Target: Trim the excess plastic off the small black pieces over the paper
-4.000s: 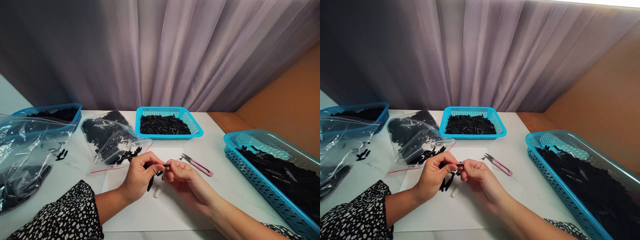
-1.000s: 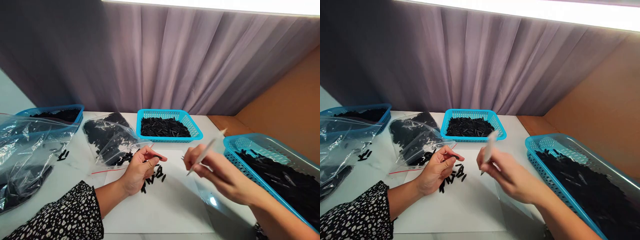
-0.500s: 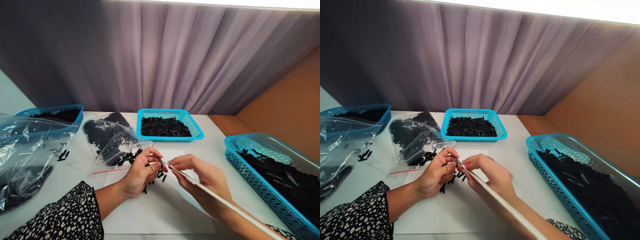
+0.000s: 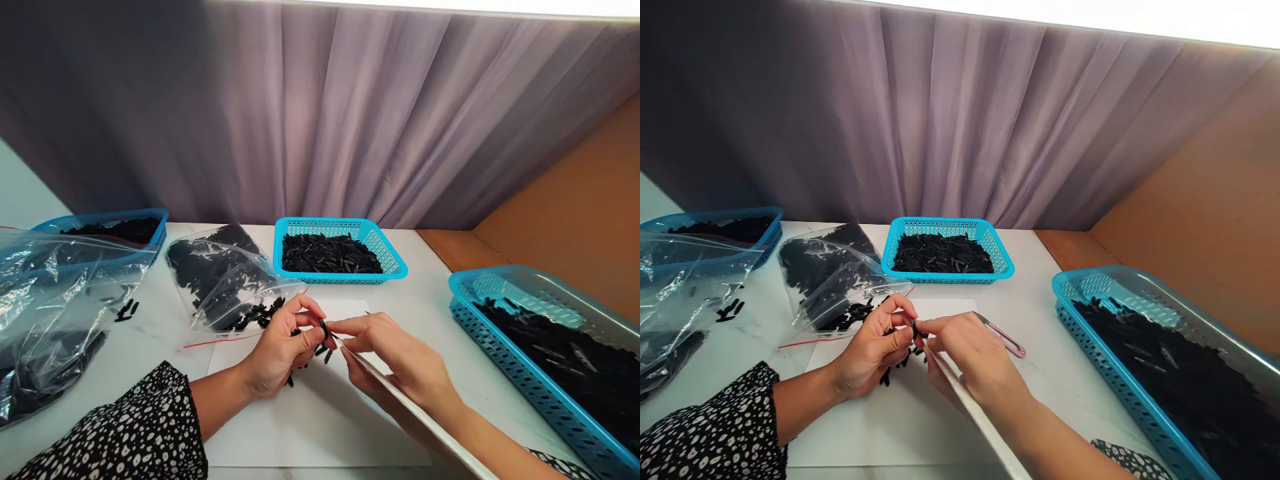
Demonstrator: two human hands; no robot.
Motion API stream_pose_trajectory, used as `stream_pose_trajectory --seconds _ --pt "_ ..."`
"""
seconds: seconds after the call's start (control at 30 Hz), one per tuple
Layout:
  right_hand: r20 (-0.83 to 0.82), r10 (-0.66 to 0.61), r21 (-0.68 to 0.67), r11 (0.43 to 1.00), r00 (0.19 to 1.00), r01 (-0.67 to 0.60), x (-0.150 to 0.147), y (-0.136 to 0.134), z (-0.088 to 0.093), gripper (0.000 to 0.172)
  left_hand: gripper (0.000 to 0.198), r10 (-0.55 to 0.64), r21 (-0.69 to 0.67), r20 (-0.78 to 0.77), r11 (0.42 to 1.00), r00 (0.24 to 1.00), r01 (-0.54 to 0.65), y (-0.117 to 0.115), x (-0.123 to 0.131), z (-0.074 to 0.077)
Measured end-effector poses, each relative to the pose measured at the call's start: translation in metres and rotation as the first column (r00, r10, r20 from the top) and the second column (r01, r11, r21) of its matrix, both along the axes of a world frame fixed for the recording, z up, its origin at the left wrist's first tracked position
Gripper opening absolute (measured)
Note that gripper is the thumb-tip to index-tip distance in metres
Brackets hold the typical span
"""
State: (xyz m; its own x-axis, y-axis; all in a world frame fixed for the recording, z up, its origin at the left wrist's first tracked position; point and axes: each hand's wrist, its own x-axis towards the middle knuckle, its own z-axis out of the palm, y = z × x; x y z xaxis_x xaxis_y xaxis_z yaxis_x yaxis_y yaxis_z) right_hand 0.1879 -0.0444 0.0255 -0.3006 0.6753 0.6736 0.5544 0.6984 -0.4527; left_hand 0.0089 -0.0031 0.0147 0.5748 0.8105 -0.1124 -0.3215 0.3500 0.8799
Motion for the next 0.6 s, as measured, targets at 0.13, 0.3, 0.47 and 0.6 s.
stream_pose_trajectory --seconds 0.13,0.3,0.47,0.6 --pt "0.046 0.004 -0.004 1.000 0.999 -0.003 0.001 -0.001 0.000 0.015 0.038 -0.004 -0.002 0.008 1.000 1.000 0.004 0.000 -0.001 0.000" --pt "0.032 0.007 0.000 1.000 0.999 -0.007 0.002 0.000 -0.001 0.014 0.037 -0.012 -0.006 0.003 1.000 1.000 0.012 -0.001 0.000 0.000" --pt "0.188 0.074 0.038 0.996 0.979 -0.083 0.003 -0.001 0.006 0.020 0.038 -0.007 -0.016 0.025 1.000 1.000 0.008 -0.001 0.001 0.001" --pt "0.395 0.013 0.250 0.961 0.919 -0.120 0.000 -0.003 0.012 0.024 0.037 0.002 -0.049 0.045 0.999 0.999 0.000 -0.001 0.001 0.000"
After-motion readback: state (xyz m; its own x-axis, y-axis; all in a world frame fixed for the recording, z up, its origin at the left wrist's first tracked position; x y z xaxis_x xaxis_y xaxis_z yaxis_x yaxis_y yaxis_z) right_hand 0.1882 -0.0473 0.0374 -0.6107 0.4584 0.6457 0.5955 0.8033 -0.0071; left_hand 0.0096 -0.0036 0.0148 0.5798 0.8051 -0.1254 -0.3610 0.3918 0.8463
